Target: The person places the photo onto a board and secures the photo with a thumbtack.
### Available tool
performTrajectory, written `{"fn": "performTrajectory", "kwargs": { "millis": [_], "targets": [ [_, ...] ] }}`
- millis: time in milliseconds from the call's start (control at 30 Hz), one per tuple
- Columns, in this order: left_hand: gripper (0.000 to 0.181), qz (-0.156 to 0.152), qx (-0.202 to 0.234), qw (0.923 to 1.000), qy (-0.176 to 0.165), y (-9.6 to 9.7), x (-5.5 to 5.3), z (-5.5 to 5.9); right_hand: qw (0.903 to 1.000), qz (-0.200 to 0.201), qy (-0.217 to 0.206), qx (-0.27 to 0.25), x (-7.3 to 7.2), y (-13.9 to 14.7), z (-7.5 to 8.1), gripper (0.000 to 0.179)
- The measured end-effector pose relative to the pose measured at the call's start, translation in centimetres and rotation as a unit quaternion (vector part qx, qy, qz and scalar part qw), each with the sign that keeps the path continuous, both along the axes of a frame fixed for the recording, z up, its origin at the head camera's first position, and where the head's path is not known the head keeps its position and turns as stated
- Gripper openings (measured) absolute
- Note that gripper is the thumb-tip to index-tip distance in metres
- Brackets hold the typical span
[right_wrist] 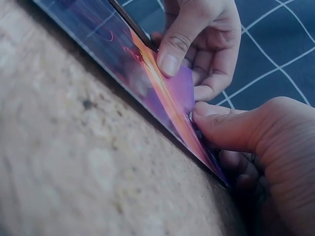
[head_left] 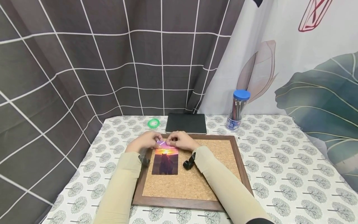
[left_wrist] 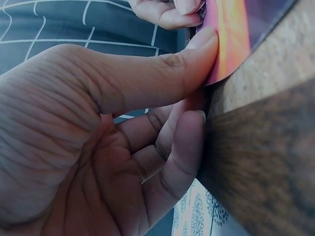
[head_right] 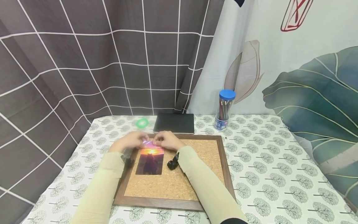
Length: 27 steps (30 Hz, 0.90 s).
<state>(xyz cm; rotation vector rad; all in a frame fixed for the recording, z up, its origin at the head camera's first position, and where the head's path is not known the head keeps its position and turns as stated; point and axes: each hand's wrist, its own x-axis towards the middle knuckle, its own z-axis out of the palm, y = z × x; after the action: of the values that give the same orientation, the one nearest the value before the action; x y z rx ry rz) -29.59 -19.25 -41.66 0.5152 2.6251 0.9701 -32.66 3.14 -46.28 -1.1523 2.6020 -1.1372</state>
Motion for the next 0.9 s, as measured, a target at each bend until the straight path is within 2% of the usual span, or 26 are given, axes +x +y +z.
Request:
{"fn": "performTrajectory", "kwargs": {
  "millis": [533,900],
  "targets": [
    [0.027,-0.001,0.005,1.0,-0.002,-0.05,0.02,-0.03,0.9997,-0.021,0.001,0.009,0.09,-0.16,0.08,0.004],
    [0.027,0.004,0.005,1.0,-0.006,0.03,0.14,0.04,0.9999,-0.016,-0.001,0.004,-0.05,-0.12,-0.14,0.004]
  ]
}}
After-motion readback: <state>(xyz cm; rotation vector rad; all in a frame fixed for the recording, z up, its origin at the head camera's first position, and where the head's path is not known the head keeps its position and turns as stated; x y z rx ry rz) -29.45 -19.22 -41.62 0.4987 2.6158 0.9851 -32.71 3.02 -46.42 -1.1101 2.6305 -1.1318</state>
